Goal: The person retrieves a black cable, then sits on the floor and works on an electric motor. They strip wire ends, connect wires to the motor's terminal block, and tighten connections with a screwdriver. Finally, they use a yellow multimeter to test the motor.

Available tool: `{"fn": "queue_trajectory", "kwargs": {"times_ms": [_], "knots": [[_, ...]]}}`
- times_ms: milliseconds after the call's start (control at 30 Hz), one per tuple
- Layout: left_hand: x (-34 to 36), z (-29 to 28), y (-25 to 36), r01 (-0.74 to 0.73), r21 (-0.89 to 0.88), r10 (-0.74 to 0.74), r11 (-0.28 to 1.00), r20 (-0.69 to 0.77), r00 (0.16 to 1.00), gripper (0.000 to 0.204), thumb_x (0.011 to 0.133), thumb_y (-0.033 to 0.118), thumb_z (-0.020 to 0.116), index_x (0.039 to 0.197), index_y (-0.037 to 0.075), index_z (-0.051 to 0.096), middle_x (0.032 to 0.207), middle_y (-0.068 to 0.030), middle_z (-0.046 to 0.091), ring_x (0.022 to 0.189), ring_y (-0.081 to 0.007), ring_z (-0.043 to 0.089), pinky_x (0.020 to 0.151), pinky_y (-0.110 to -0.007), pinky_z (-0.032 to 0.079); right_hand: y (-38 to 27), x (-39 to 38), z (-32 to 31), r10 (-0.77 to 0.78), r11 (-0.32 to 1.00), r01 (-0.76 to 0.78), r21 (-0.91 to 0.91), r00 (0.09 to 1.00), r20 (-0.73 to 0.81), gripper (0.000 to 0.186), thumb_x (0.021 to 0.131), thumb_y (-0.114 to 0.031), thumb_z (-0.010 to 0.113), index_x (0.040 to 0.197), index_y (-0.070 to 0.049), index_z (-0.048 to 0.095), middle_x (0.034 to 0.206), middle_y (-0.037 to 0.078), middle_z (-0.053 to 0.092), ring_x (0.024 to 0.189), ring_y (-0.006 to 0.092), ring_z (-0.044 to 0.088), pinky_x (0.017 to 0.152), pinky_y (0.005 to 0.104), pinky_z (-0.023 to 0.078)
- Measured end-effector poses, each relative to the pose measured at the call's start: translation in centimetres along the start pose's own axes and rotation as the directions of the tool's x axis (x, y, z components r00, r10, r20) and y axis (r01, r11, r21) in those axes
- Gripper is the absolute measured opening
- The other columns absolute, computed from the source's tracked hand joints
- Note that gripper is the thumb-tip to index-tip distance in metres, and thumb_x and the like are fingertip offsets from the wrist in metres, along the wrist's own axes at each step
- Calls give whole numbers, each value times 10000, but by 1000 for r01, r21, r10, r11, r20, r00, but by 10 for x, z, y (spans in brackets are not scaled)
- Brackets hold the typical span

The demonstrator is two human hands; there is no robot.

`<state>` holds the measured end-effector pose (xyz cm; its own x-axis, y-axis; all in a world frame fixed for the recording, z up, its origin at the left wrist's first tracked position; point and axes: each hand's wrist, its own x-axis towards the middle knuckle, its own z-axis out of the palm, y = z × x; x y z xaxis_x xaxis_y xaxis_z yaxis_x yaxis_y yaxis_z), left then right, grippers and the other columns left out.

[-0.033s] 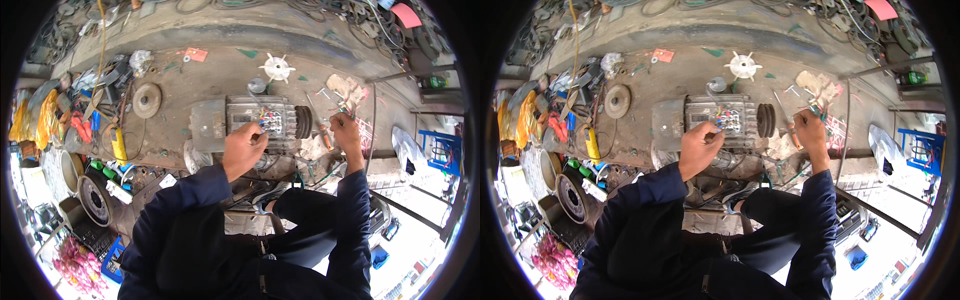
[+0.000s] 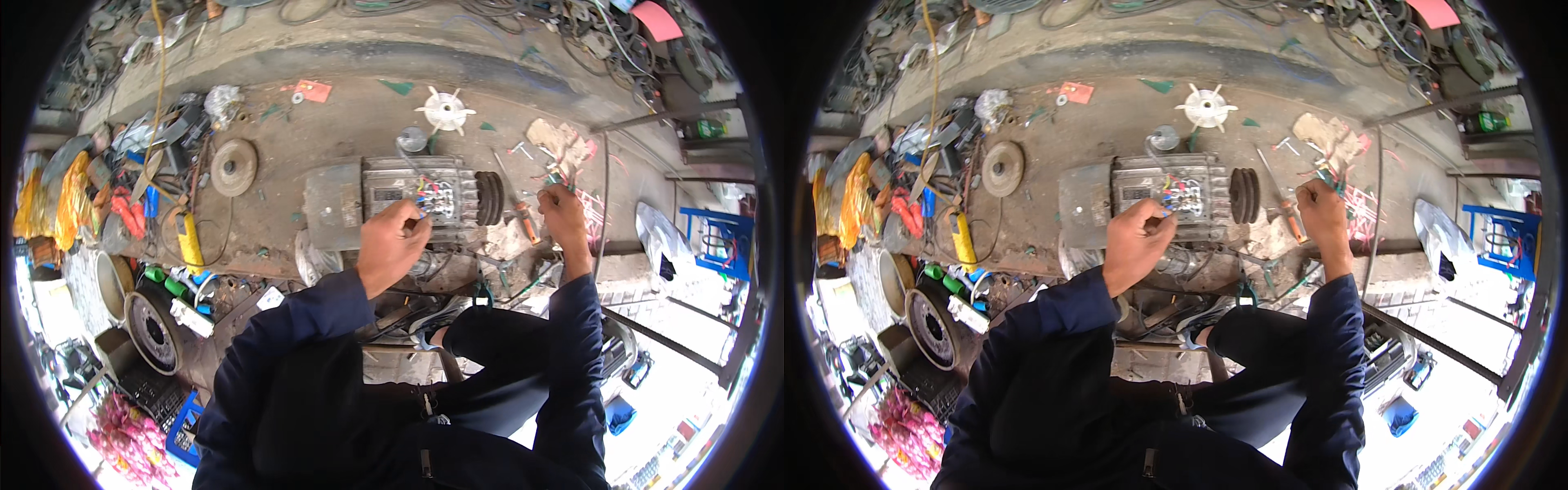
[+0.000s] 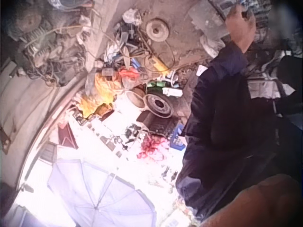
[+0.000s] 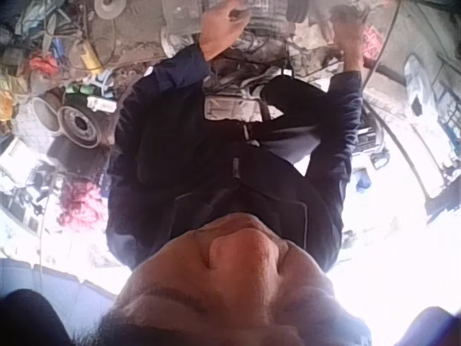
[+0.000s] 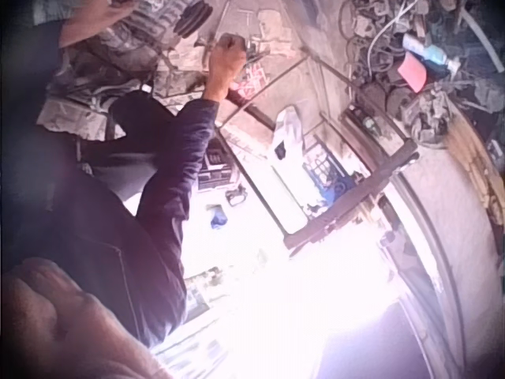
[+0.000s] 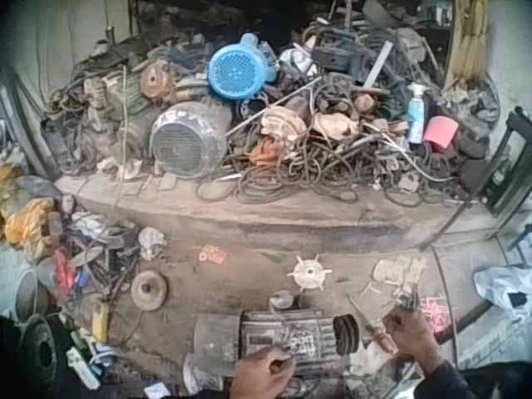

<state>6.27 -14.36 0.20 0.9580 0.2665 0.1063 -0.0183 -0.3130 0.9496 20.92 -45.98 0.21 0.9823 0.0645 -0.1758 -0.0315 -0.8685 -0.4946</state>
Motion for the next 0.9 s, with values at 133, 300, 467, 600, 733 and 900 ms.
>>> {"fn": "queue_trajectory", "kwargs": {"times_ms": [133,300,467,600,733,900], "knots": [[-1,2,-1,68,-22,-68,997,17,998,133,924,10,739,880,-20,617,707,-10,594,620,-16,516,528,-231,422,54,-3,15,118,972,-114,-205,993,9,247,924,-292,621,1003,-77,713,954,215,739,936,445,707,817,514,555],[-2,3,-4,84,-52,-83,995,23,996,127,931,2,724,869,-22,616,708,8,581,622,-5,504,525,-226,406,86,-22,53,31,932,8,-361,994,103,344,860,-230,712,1118,-17,631,1181,246,654,1057,456,659,879,547,538],[-2,0,-3,122,-28,-121,992,33,992,160,902,51,760,859,-10,618,765,-66,643,608,-102,593,533,-274,460,90,-22,79,26,876,26,-482,994,103,403,854,-219,725,1144,34,605,1187,257,650,1123,451,626,946,534,528],[-1,0,-2,85,-45,-84,995,23,996,147,932,9,732,854,-13,609,700,21,567,619,0,459,512,-226,376,79,-20,63,49,907,31,-419,983,178,418,860,-231,694,1190,2,589,1149,259,664,1108,442,640,924,537,532],[-2,1,-3,70,-62,-70,996,3,998,156,928,8,736,846,-9,605,689,18,559,614,-2,452,512,-229,373,64,-25,20,48,983,-39,-182,998,45,365,905,-265,672,1146,-7,580,1049,259,710,946,481,682,821,569,527],[-1,0,-4,31,-47,-32,998,-12,999,133,907,4,744,867,-11,618,683,-3,577,596,-16,468,509,-238,388,53,-50,2,-16,996,11,-90,999,-48,275,923,-198,687,1148,-57,617,908,213,741,882,386,731,763,443,553]]}}
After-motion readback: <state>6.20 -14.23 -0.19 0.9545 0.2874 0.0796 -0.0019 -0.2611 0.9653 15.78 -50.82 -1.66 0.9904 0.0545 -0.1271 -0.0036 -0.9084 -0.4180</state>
